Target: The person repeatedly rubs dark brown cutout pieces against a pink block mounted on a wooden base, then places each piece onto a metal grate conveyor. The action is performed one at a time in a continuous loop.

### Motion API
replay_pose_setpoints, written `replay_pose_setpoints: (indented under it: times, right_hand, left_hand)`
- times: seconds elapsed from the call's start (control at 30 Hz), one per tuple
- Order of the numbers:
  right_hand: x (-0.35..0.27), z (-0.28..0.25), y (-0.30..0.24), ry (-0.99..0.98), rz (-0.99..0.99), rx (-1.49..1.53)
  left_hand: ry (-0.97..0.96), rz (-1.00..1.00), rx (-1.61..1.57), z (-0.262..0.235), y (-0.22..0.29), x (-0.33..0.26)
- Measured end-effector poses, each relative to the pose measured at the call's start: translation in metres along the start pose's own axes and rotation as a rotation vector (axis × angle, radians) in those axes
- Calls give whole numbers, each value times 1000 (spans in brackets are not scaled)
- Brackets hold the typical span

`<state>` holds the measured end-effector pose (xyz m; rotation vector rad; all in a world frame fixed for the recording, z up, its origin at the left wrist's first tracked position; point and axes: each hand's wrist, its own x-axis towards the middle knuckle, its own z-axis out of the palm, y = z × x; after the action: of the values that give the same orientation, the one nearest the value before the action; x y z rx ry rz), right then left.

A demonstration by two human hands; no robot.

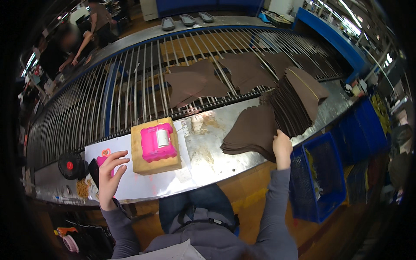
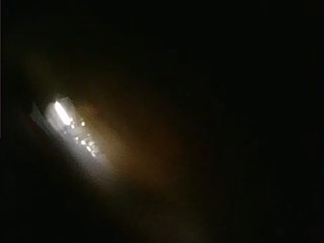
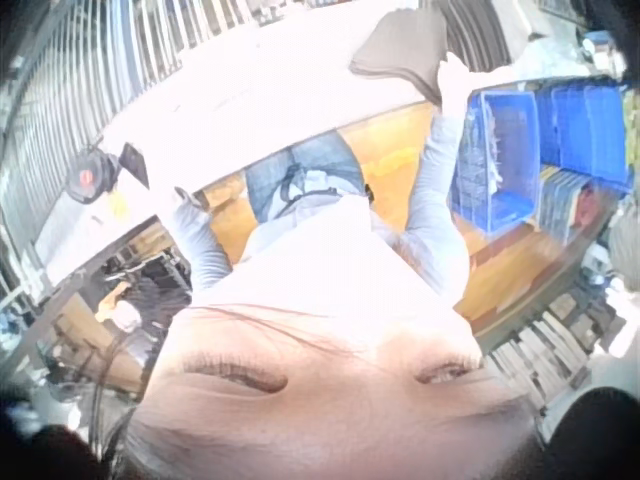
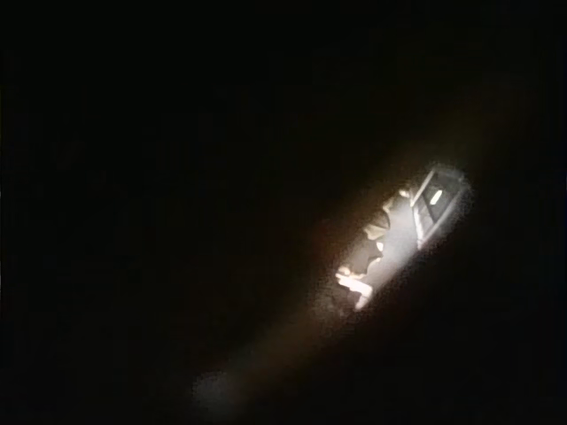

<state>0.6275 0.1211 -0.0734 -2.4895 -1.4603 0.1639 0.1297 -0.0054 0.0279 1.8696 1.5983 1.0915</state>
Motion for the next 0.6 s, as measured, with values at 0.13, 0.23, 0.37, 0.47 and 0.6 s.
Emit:
replay_pose_setpoints:
  times: [0.13, 0.23, 0.37, 0.47, 0.6]
  right_hand:
    - [-36, -77, -37, 192, -482, 481]
    - [-66, -125, -87, 58, -565, 868]
    - [-90, -140, -164, -56, -920, 1096]
    - [-92, -119, -217, -214, -1126, 1177]
    - [-95, -62, -267, -233, -1315, 1429]
  left_hand:
    - [-3, 66, -40, -7, 2, 7]
    - [-41, 123, -95, -2, 9, 26]
    - [30, 307, -128, -9, 18, 57]
    - [-16, 170, -166, -37, 6, 63]
    - [52, 153, -136, -59, -26, 48]
